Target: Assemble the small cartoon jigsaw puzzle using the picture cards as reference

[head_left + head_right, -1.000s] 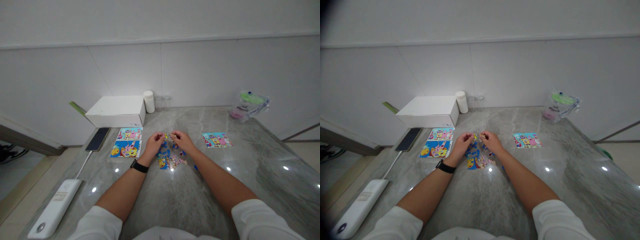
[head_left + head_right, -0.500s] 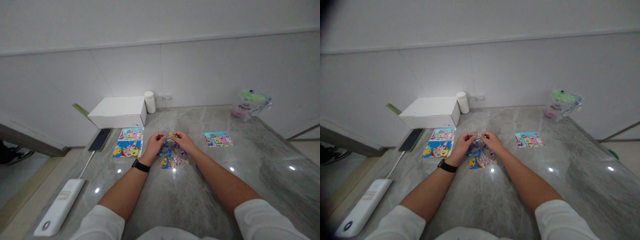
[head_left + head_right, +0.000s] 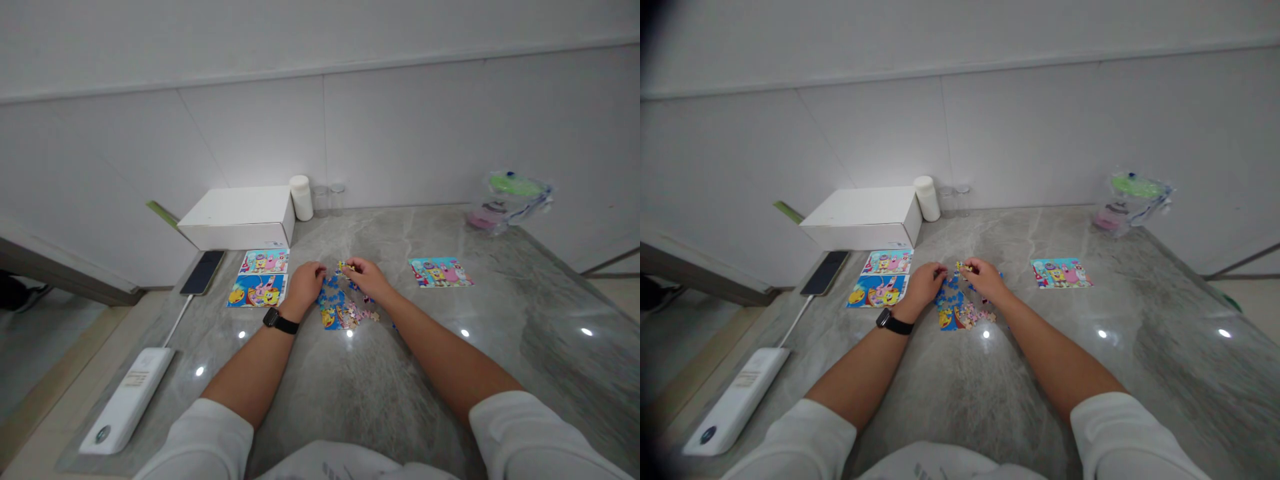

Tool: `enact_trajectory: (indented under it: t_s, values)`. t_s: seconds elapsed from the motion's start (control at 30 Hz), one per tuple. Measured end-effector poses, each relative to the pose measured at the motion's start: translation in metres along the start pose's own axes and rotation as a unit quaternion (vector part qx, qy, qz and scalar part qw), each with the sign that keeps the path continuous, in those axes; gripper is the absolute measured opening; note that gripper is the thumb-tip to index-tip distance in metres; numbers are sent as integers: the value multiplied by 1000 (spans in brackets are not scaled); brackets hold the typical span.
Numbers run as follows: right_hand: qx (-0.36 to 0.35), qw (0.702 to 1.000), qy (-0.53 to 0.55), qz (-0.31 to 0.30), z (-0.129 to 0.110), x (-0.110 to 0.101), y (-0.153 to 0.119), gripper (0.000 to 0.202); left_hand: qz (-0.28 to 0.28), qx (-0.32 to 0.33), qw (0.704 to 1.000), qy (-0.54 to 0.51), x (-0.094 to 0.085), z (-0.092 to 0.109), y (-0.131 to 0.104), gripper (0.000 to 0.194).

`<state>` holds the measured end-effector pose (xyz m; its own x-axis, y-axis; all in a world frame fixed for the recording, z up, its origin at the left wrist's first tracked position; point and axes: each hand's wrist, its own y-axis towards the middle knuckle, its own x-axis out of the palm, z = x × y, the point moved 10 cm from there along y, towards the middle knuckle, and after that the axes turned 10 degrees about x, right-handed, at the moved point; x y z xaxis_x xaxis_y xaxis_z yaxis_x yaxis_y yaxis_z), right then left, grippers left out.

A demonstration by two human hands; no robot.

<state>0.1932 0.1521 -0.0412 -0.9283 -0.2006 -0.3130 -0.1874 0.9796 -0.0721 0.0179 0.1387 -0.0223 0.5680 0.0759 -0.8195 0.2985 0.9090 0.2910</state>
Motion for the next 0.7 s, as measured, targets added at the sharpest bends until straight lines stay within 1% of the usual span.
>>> enact_trajectory:
  t_s: [0.07,0.13,0.2,0.27,0.3,0.4,0.5,0.57,0.6,0.63,0.7]
  values:
    - [-4,1000,-4,1,0,0,0,32,-3,-3,1000,-9,1,-5,2,16]
    - [-6,1000,-4,-1,1,0,0,33,7,0,1000,-6,-3,-6,3,18]
    - [-5,1000,-1,-3,1,1,0,34,42,7,999,-13,-12,-3,3,21]
    - [-4,1000,0,-1,-1,0,0,34,72,12,995,-65,-19,4,3,23]
    - [-6,1000,3,-1,-2,0,-1,34,74,12,991,-109,-18,7,3,24]
    - [-17,1000,20,-6,-8,1,-3,36,52,0,970,-239,-6,16,3,26]
    - [-18,1000,21,13,-10,-2,-5,37,59,-21,956,-286,0,13,3,22]
    - [-12,999,8,37,-8,-6,-6,37,68,-41,957,-281,1,6,3,20]
    - [-10,999,2,44,-6,-7,-5,37,62,-45,962,-261,1,4,3,18]
    - [-9,999,-4,48,-5,-7,-5,36,51,-40,971,-229,1,4,3,16]
    - [-11,999,-16,47,-2,-7,-4,36,34,-8,989,-145,-3,9,4,13]
